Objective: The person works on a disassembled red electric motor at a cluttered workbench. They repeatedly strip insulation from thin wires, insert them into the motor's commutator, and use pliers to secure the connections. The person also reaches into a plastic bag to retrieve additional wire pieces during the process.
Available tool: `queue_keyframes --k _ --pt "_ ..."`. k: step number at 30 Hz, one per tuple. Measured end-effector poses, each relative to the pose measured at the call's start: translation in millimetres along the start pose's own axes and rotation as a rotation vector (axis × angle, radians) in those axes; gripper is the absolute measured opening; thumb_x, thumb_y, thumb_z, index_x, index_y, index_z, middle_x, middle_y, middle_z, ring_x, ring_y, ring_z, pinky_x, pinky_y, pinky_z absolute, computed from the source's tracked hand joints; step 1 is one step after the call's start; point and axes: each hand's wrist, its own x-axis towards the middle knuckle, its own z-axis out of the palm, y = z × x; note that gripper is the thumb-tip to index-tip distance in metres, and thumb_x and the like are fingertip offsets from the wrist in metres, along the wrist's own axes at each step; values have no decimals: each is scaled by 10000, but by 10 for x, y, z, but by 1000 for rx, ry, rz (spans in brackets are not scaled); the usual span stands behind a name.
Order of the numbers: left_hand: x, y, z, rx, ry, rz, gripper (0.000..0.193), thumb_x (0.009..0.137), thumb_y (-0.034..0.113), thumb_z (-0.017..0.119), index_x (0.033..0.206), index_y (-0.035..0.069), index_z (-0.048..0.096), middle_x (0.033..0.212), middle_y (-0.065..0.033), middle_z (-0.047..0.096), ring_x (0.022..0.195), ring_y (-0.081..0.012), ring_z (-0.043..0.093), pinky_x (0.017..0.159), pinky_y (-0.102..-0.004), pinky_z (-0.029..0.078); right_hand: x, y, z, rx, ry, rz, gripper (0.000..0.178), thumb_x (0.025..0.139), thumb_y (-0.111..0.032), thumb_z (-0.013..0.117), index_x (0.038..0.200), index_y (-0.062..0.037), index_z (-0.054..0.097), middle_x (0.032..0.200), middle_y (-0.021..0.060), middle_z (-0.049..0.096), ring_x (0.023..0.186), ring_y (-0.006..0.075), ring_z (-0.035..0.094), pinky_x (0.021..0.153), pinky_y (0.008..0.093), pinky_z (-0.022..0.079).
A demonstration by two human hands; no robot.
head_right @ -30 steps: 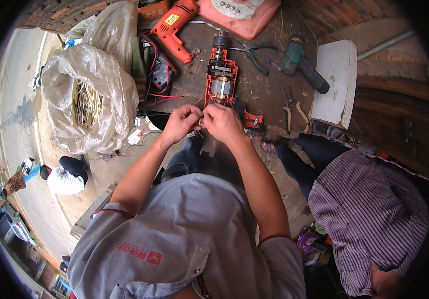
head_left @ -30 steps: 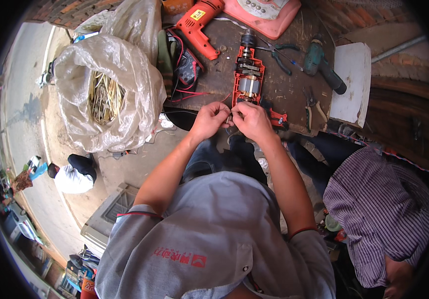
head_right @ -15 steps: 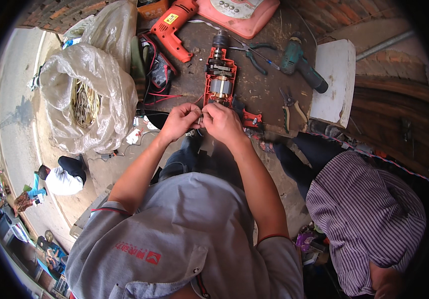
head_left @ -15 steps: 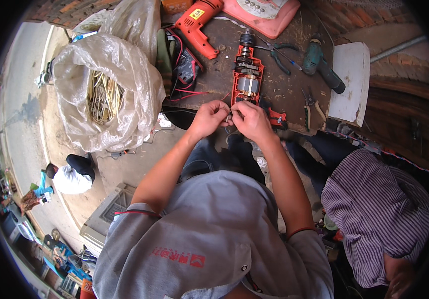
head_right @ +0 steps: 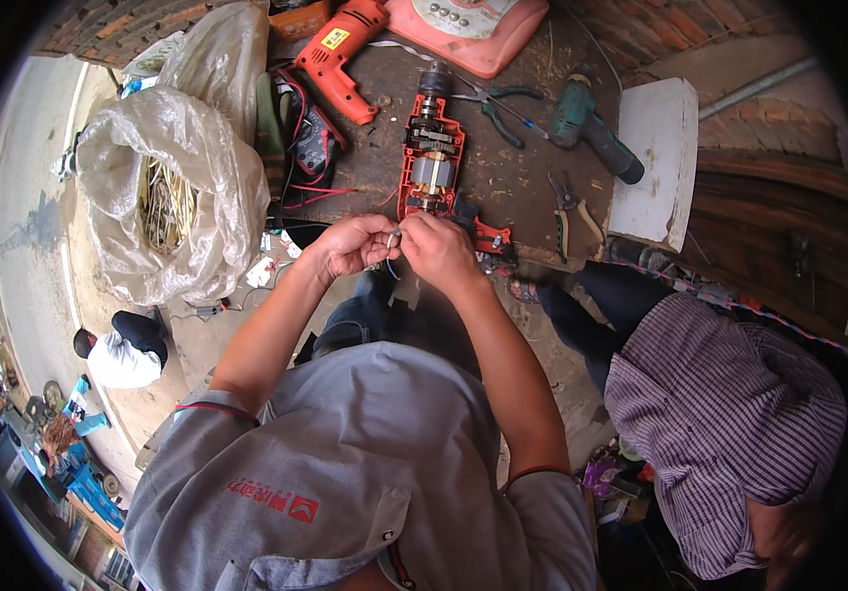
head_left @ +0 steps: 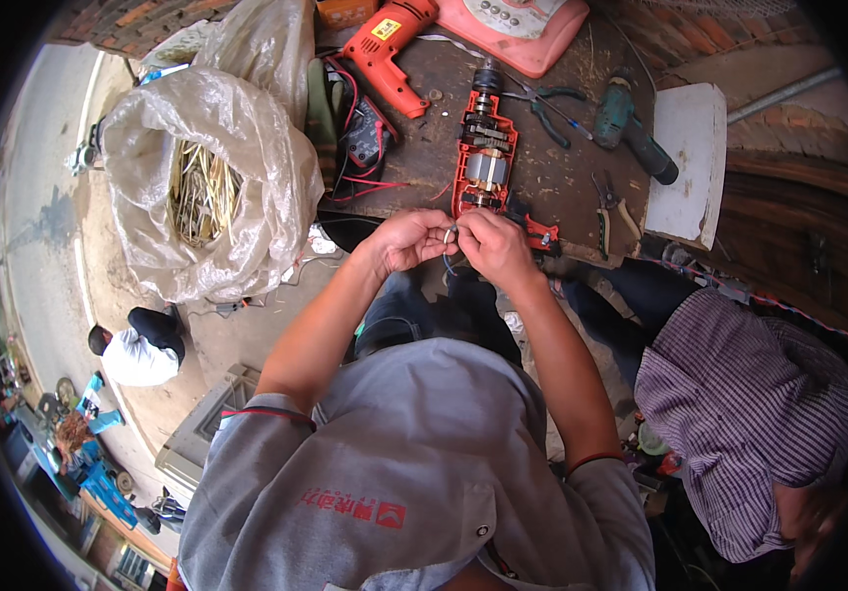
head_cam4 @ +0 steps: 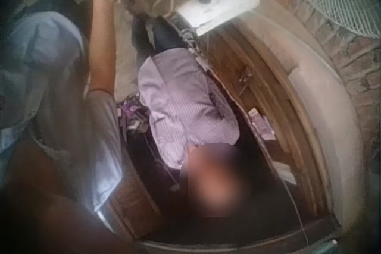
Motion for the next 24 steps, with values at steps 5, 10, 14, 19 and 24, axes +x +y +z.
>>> queue_keyframes --k 5,10,14,19,24 --pt "-126 -203 179 270 155 362 130 987 98 632 1018 -24 666 902 -79 720 803 -166 734 716 -260 613 -36 8 -42 31 -24 107 66 853 -49 651 918 -55 646 883 139 684 794 388 677 678 469 554" --pt "-267 -347 271 984 356 780 194 935 99 705 1085 -24 701 888 -50 741 729 -82 648 687 -257 540 -34 10 -33 16 -26 104 45 853 -59 656 892 -58 633 861 132 677 779 393 670 668 479 548" --pt "-298 -275 358 1110 442 793 207 863 94 703 1043 -5 729 823 -127 740 732 -149 715 715 -325 566 -24 29 -31 14 -35 84 46 851 -54 663 883 -62 631 850 133 671 765 394 666 661 483 543" --pt "-223 -170 321 1053 387 560 164 884 74 657 986 -34 726 803 -121 736 721 -153 720 691 -325 576 -7 -8 -37 20 -33 75 46 851 -49 670 875 -61 632 854 132 668 767 395 664 661 482 541" --pt "-60 -117 179 477 191 292 128 943 60 627 991 -46 681 870 -75 695 702 -136 704 657 -230 592 -46 -15 -38 43 21 77 52 846 -55 679 890 -61 653 850 126 664 771 377 668 672 471 544"
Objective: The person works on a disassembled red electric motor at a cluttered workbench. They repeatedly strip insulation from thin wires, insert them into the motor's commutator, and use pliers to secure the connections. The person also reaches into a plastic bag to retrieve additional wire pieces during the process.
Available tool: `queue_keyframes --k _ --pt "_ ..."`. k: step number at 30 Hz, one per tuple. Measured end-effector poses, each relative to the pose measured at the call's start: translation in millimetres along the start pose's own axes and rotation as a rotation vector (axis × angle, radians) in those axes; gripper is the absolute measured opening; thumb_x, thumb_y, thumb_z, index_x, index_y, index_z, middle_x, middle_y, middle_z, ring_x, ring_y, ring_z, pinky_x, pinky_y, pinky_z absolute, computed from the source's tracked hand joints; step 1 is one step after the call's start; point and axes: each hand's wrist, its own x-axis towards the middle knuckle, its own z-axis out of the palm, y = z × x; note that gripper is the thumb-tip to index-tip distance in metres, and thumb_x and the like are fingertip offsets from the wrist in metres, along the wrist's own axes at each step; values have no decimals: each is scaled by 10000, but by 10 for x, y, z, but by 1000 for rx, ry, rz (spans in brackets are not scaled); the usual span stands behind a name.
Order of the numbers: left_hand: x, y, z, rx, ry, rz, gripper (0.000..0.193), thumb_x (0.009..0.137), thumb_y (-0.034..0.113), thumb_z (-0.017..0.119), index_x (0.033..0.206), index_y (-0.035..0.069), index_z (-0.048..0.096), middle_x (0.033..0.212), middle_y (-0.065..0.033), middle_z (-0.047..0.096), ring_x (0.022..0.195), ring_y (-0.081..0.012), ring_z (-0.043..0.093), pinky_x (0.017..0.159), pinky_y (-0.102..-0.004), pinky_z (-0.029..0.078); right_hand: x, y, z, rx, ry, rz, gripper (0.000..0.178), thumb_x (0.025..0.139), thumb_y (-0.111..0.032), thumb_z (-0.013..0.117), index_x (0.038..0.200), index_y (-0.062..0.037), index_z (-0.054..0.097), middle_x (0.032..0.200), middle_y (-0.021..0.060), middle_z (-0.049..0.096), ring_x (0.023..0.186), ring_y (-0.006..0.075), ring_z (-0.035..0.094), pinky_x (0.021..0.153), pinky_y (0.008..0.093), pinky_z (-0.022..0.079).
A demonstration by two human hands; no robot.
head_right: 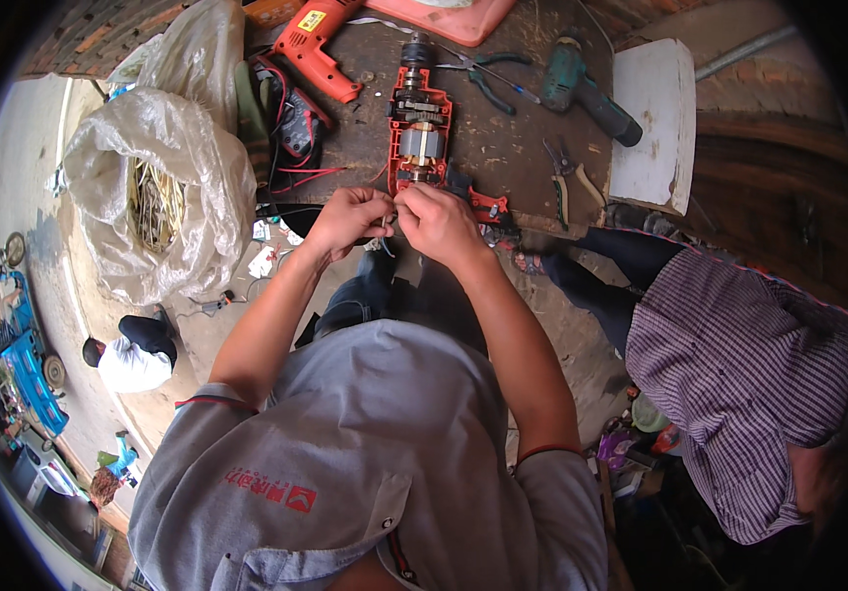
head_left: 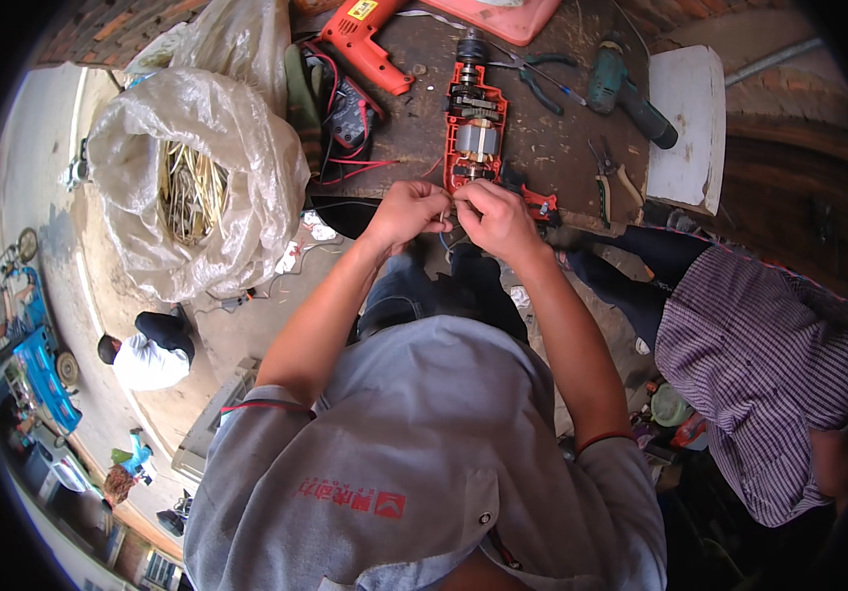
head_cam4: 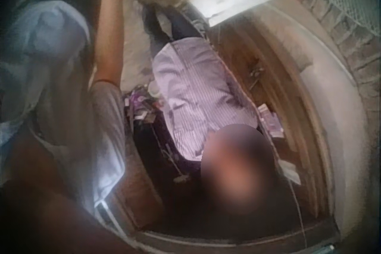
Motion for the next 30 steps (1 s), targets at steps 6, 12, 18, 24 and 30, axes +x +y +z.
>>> queue_keyframes --k 6,12,18,24,30 --pt "51 45 -100 -308 -110 -174 170 962 20 609 1101 -72 640 929 -103 697 756 -181 739 681 -226 640 31 5 -143 -148 -54 -181 52 844 -62 683 892 -51 667 849 97 652 800 317 668 731 424 545" --pt "71 3 -140 -444 -225 -174 201 985 12 602 1157 -86 636 997 -154 724 845 -223 762 715 -236 656 -4 -17 -212 -210 -98 -169 74 849 -97 700 894 -49 667 869 93 646 827 306 658 771 418 529" --pt "60 35 -128 -395 -208 -176 220 988 16 607 1179 -87 640 1004 -157 730 874 -222 761 721 -237 654 -5 -28 -205 -266 -105 -176 84 865 -124 703 867 -55 653 842 90 638 812 295 655 753 412 518" --pt "110 33 -138 -388 -227 -176 228 1000 33 594 1189 -87 636 1018 -154 733 875 -213 760 737 -237 651 36 -78 -204 -343 -93 -212 95 871 -128 697 842 -57 640 806 96 618 785 294 649 745 411 512" --pt "66 11 -72 -325 -178 -160 222 1004 50 594 1183 -75 632 1009 -121 720 835 -182 750 730 -234 639 -70 -44 -144 -157 -11 -51 66 863 -83 689 911 -46 665 882 116 663 812 339 673 745 440 547"
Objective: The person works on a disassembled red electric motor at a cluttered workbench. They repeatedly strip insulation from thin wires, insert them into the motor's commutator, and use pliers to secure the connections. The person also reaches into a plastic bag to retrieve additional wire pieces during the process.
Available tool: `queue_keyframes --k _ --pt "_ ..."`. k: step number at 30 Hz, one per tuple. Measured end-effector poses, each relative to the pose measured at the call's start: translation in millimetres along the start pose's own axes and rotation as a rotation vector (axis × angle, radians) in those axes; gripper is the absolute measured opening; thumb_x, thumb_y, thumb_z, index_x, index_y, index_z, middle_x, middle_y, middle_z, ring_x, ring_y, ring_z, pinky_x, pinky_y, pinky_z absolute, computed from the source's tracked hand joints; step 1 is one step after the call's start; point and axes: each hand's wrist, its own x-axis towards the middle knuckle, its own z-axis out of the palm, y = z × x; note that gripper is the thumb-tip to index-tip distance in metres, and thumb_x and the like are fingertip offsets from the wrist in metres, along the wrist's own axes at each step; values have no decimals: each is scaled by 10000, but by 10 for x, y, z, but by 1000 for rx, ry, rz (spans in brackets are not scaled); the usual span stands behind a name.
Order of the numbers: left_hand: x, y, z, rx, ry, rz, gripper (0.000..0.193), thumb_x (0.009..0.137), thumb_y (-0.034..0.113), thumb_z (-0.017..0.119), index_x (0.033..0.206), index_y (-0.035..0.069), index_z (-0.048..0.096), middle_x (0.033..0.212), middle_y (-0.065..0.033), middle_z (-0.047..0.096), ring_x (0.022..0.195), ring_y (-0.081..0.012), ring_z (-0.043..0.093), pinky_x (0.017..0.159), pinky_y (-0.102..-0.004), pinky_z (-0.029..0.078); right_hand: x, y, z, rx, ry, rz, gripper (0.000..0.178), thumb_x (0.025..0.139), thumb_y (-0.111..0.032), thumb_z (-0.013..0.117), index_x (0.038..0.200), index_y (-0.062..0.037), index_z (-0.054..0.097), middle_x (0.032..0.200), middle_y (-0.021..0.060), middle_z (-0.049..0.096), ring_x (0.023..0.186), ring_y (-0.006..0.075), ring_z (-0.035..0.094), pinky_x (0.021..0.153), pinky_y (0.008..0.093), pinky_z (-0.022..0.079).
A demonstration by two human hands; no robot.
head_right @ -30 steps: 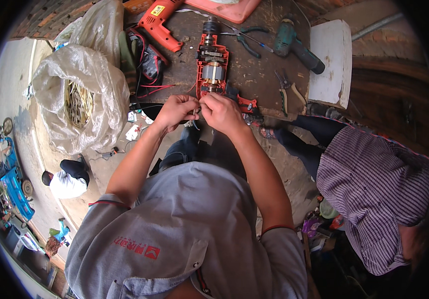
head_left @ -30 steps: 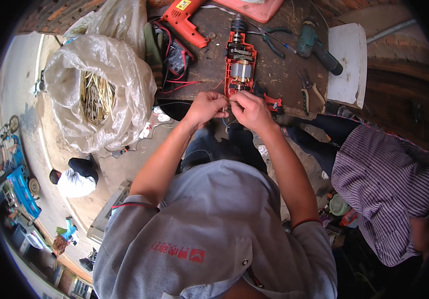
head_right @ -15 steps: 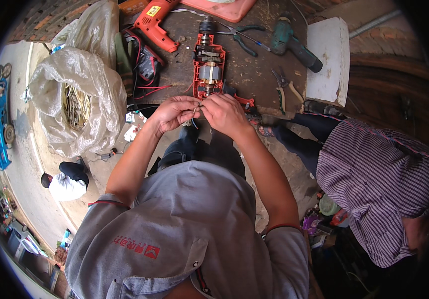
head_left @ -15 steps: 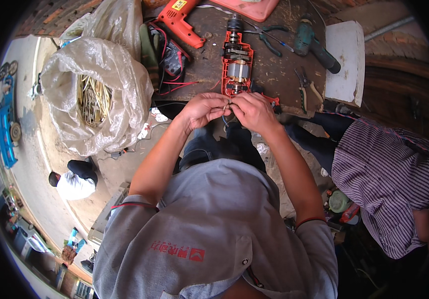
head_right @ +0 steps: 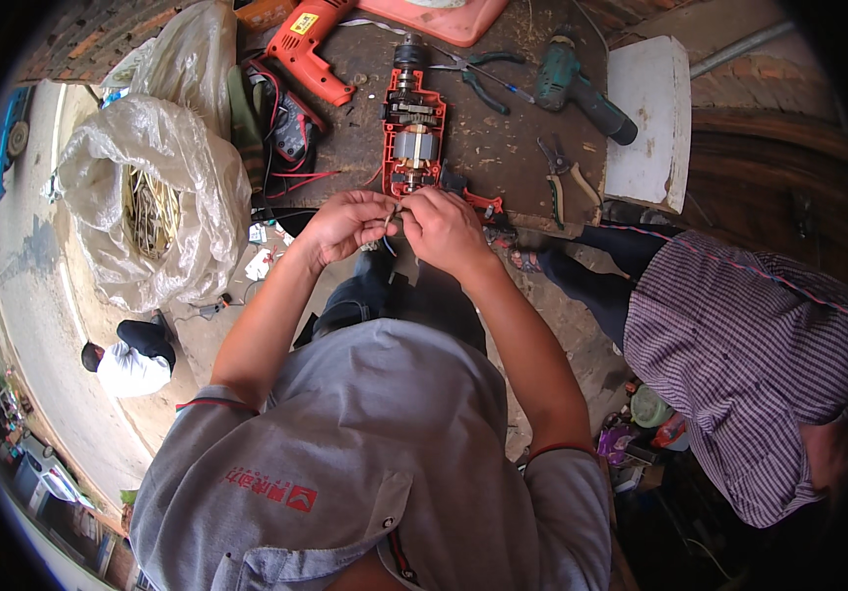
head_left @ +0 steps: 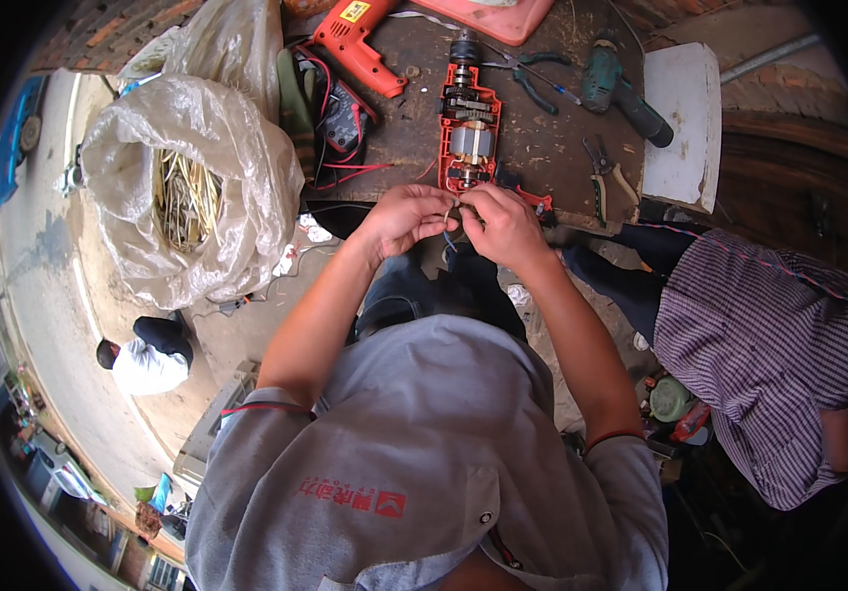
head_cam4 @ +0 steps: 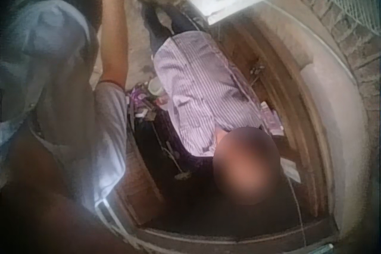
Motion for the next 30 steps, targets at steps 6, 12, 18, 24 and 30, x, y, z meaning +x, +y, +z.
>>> queue_keyframes --k 6,12,18,24,30 --pt "-85 -14 77 179 76 51 184 1002 78 611 1139 -40 641 992 -89 698 816 -158 738 703 -226 618 -55 33 105 63 10 49 61 876 -73 683 930 -48 671 897 127 665 818 355 676 725 444 556" --pt "-132 -25 96 265 125 114 163 994 98 635 1104 -21 649 959 -57 685 801 -135 722 686 -206 595 82 12 36 -63 -93 -11 98 877 -95 662 974 -74 664 884 120 631 812 357 671 723 467 547" --pt "-141 -33 35 396 143 168 126 984 97 652 1037 -17 661 926 -48 683 778 -115 705 677 -207 584 216 26 27 -120 -257 -22 76 876 -104 637 952 -94 639 892 117 621 832 356 679 756 478 546" --pt "-175 -65 -100 544 144 166 103 975 70 640 1006 -26 659 901 -50 683 772 -125 697 696 -238 585 219 7 135 -161 -219 30 74 900 -97 606 970 -87 628 927 122 638 857 364 680 779 477 542" --pt "-333 -210 -142 419 200 171 74 970 43 628 1031 2 616 918 -46 668 825 -133 689 748 -258 577 237 -43 45 -135 -258 29 101 897 -97 624 997 -84 635 937 127 638 855 365 679 794 478 541"
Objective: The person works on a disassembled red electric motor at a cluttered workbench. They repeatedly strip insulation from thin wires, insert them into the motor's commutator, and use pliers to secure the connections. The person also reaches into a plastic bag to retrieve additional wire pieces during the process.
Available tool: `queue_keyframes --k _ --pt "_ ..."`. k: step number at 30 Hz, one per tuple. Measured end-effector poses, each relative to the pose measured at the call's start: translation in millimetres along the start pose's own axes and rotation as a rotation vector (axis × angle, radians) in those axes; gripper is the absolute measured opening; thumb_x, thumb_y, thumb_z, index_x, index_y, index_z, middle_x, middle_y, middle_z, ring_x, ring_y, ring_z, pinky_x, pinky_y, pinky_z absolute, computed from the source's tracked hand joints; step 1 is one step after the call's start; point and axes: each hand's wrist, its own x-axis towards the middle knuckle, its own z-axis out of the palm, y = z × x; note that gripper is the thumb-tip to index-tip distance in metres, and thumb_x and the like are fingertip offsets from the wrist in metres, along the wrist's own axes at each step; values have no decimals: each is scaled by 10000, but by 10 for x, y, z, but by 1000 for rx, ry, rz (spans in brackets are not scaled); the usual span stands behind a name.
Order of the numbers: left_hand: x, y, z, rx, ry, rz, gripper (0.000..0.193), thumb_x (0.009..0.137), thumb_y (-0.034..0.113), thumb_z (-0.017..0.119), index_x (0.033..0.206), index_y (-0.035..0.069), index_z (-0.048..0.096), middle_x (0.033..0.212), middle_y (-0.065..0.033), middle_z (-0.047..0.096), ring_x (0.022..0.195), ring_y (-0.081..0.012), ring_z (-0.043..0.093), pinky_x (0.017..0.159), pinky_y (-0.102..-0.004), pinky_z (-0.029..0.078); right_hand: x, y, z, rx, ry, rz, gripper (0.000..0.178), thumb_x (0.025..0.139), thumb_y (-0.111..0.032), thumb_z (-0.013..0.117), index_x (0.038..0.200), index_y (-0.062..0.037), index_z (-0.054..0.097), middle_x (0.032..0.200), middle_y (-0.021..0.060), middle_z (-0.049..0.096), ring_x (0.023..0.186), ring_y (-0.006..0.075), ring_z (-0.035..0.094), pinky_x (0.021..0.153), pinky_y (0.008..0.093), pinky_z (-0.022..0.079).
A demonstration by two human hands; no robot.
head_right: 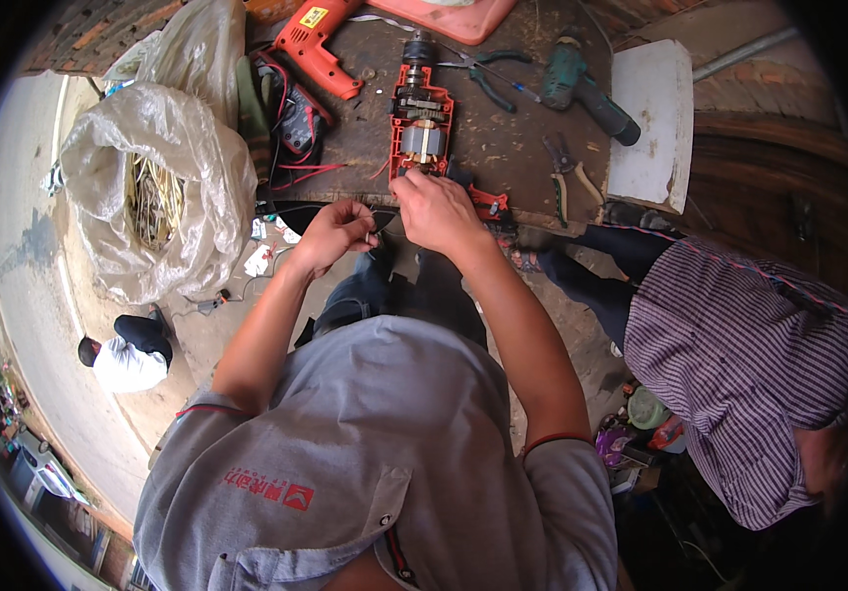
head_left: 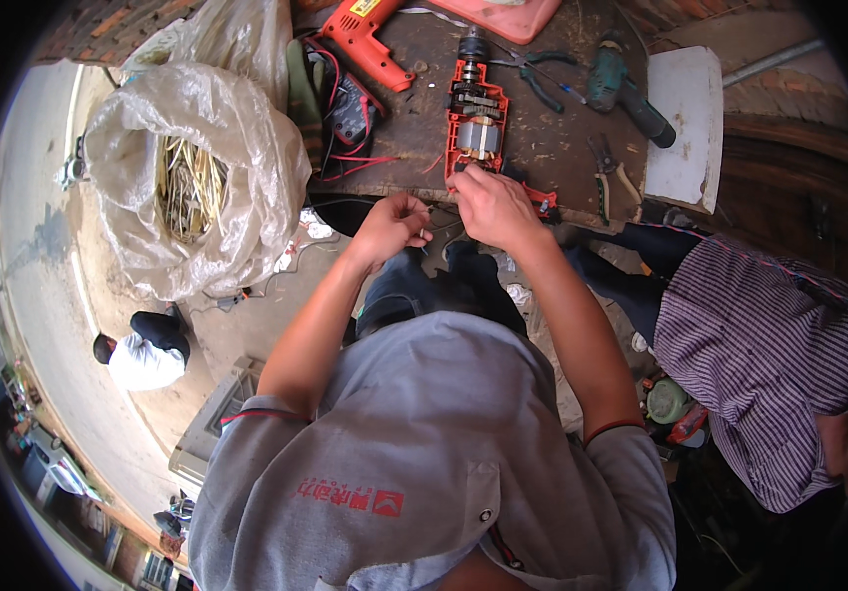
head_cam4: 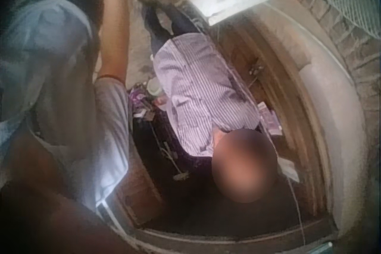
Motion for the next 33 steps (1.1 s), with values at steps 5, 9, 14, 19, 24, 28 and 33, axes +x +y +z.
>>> queue_keyframes --k 5,9,14,19,24,28,33 --pt "48 -90 0 -99 18 163 110 946 35 670 1036 12 611 942 -27 657 827 -121 666 765 -261 554 -80 45 99 61 153 -35 101 885 -115 686 977 -75 676 930 117 659 826 354 680 751 463 549" --pt "129 130 184 353 139 559 236 875 11 737 1100 7 667 915 -55 661 803 -159 653 755 -283 532 -151 76 199 303 387 108 108 868 -107 741 955 -46 720 896 123 698 793 338 695 703 414 560" --pt "343 302 318 644 134 710 235 864 59 759 1097 34 743 941 -128 713 856 -237 698 776 -352 552 -184 122 277 712 543 416 143 862 -107 770 952 -11 715 783 109 708 702 283 698 659 365 554" --pt "375 251 312 398 72 397 212 943 157 735 1120 41 756 872 -16 721 729 -114 663 645 -268 545 -582 732 -442 -82 756 714 511 861 -311 808 1247 -30 627 1255 177 637 1156 334 614 959 443 498" --pt "421 274 271 209 -41 253 235 984 149 686 1171 20 741 860 -6 719 584 -36 557 526 -195 475 -1045 1605 -535 -462 321 696 838 808 -475 796 1468 -67 480 1420 187 494 1342 380 435 1120 539 328" --pt "455 307 231 185 -77 186 259 999 151 664 1212 11 710 882 -18 732 580 -33 570 518 -194 474 -934 1551 -728 -453 162 812 782 822 -390 774 1450 -27 483 1388 210 505 1300 407 470 1103 506 370" --pt "470 341 197 196 -83 131 246 1012 168 652 1189 0 688 911 -29 744 587 -35 579 521 -187 469 -1111 1286 -565 -241 402 571 680 855 -265 729 1413 35 482 1323 240 519 1210 433 542 1025 465 462"
